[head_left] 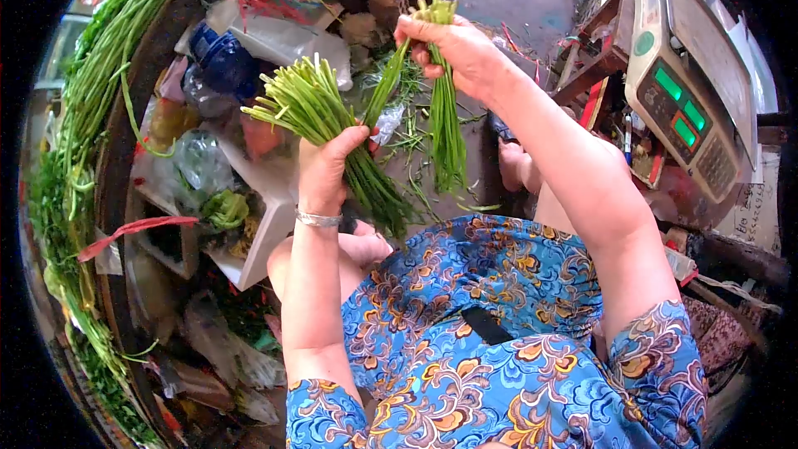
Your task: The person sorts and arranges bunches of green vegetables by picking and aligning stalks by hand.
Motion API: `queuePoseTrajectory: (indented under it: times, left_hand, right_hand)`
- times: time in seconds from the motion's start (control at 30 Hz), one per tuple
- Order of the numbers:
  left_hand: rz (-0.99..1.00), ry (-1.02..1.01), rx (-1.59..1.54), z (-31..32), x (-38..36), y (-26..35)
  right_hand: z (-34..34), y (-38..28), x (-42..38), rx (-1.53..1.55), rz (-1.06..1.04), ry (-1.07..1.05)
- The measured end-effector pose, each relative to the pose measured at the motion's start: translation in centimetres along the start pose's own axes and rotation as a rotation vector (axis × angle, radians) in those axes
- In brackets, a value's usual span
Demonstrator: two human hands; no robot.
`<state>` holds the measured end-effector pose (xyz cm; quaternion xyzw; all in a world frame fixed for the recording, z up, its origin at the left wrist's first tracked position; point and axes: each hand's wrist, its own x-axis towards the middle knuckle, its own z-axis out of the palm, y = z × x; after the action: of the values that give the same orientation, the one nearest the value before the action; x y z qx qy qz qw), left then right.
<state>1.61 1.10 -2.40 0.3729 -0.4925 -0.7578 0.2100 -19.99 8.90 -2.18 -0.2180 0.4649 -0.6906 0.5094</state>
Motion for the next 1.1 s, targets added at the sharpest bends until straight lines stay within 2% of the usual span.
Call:
queuePoseTrajectory:
  times: [0.13, 0.23, 0.27, 0.33, 0.37, 0.4, 0.47, 0.53, 0.6, 0.63, 0.67, 0.73, 0.77, 0.8, 0.87, 0.93, 1.07, 1.1]
  left_hand:
    - [0.005, 0.052, 0.005, -1.2, 0.2, 0.4]
    - [0.121, 0.129, -0.015, -1.8, 0.1, 0.7]
    - [0.104, 0.18, 0.013, -2.3, 0.3, 0.7]
    - [0.122, 0.202, 0.033, -3.4, 0.5, 0.7]
    - [0.134, 0.212, 0.04, -3.9, 0.5, 0.7]
    - [0.15, 0.219, 0.065, -4.2, 0.4, 0.9]
    - [0.143, 0.184, 0.045, -5.3, 0.8, 0.7]
    - [0.132, 0.153, 0.028, -4.7, 0.7, 0.9]
    - [0.051, 0.063, 0.052, -3.5, 0.0, 1.8]
    - [0.036, 0.04, 0.002, -2.9, -0.2, 1.8]
    - [0.02, 0.015, -0.048, -2.4, -0.4, 1.6]
    - [0.051, -0.055, -0.088, -1.6, -0.3, 1.3]
    - [0.06, -0.062, -0.071, -1.2, -0.3, 1.1]
    - [0.068, -0.068, -0.054, -0.7, -0.4, 1.2]
    - [0.077, -0.121, -0.044, -0.2, -0.6, 1.4]
    - [0.087, -0.174, -0.036, 0.1, -0.6, 1.3]
    - [0.058, -0.185, -0.052, 0.5, -0.5, 1.0]
    - [0.061, -0.164, -0.029, 0.6, -0.5, 0.9]
  right_hand:
    - [-2.8, -1.2, 1.2, -0.065, -0.202, 0.203]
    - [-5.0, -2.6, 1.1, -0.026, -0.366, 0.277]
    - [-5.5, -2.8, 1.1, -0.026, -0.366, 0.277]
    - [-6.1, -3.4, 1.0, 0.03, -0.418, 0.413]
    - [-6.9, -3.3, 1.7, 0.066, -0.528, 0.387]
    - [-7.1, -3.6, 1.7, 0.066, -0.528, 0.387]
    - [-7.6, -4.2, 1.6, 0.13, -0.443, 0.53]
    - [-6.2, -4.4, 1.0, 0.157, -0.402, 0.501]
    - [-4.5, -3.4, 0.4, -0.283, -0.481, 0.245]
    - [-3.3, -2.7, 0.1, -0.339, -0.477, 0.239]
    - [-2.0, -2.0, 0.1, -0.395, -0.385, 0.225]
    - [1.1, -0.8, -0.9, -0.502, -0.328, 0.107]
    - [1.4, 1.2, -0.2, -0.369, -0.401, -0.078]
    - [2.0, 1.6, -0.6, -0.395, -0.263, -0.179]
    - [3.3, 2.6, -1.2, -0.361, -0.123, -0.226]
    - [3.9, 3.5, -1.3, -0.262, -0.077, -0.346]
    - [4.0, 3.6, -1.6, -0.252, -0.018, -0.277]
    - [4.0, 3.8, -1.6, -0.262, -0.093, -0.282]
